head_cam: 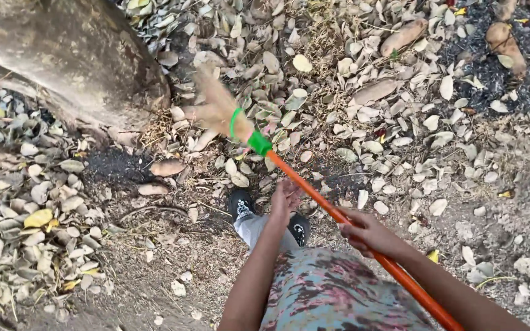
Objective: The recorder is sweeping dry leaves on the ground using a broom.
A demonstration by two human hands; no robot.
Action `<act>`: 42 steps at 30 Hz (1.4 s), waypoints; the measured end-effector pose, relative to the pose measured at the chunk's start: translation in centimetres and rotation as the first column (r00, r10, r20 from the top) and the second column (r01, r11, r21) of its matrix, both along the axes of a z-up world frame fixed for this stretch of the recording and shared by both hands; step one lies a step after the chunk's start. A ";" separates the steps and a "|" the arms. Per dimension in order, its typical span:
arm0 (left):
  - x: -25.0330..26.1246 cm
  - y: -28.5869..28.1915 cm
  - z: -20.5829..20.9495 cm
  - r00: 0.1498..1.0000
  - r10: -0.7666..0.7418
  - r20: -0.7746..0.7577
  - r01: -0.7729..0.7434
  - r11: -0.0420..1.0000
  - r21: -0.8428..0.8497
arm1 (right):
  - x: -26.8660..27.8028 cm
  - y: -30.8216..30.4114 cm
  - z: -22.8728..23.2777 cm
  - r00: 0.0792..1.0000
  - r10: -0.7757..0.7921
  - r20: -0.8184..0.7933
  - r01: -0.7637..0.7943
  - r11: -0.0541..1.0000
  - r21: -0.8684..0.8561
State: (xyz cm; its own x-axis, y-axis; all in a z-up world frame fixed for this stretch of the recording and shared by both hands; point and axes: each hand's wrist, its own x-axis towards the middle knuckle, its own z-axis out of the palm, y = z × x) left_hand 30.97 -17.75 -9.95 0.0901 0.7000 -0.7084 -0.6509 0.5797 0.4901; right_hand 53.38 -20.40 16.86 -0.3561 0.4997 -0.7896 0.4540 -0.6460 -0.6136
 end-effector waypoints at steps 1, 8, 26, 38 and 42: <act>0.1 -0.3 -1.3 1.000 0.007 -0.002 -0.007 1.000 0.000 | 0.1 0.2 -1.0 1.000 0.007 -0.002 -0.007 1.000 0.000; 0.1 -1.7 -2.3 0.979 -0.201 -0.039 0.195 0.973 -0.128 | 1.4 3.1 -5.9 0.971 0.202 0.126 -0.219 0.965 0.143; -5.8 -4.9 -3.1 0.985 0.165 -0.055 -0.171 0.972 -0.161 | -7.4 3.6 -10.4 0.962 -0.040 -0.271 -0.017 0.979 -0.204; -1.8 -5.0 7.5 0.977 -0.136 -0.167 0.152 0.984 0.092 | -2.8 -1.8 -1.4 0.929 -0.282 -0.238 0.212 0.936 -0.282; -2.2 -5.2 4.0 0.990 -0.087 -0.114 0.091 0.995 0.032 | -3.4 -0.5 -3.3 0.886 -0.338 -0.318 0.174 0.877 -0.448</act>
State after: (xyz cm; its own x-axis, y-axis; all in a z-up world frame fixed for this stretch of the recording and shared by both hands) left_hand 28.75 -22.97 -5.94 0.0741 0.7186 -0.6914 -0.5370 0.6130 0.5796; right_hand 49.94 -20.86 13.52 -0.5684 0.2894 -0.7702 0.0253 -0.9295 -0.3680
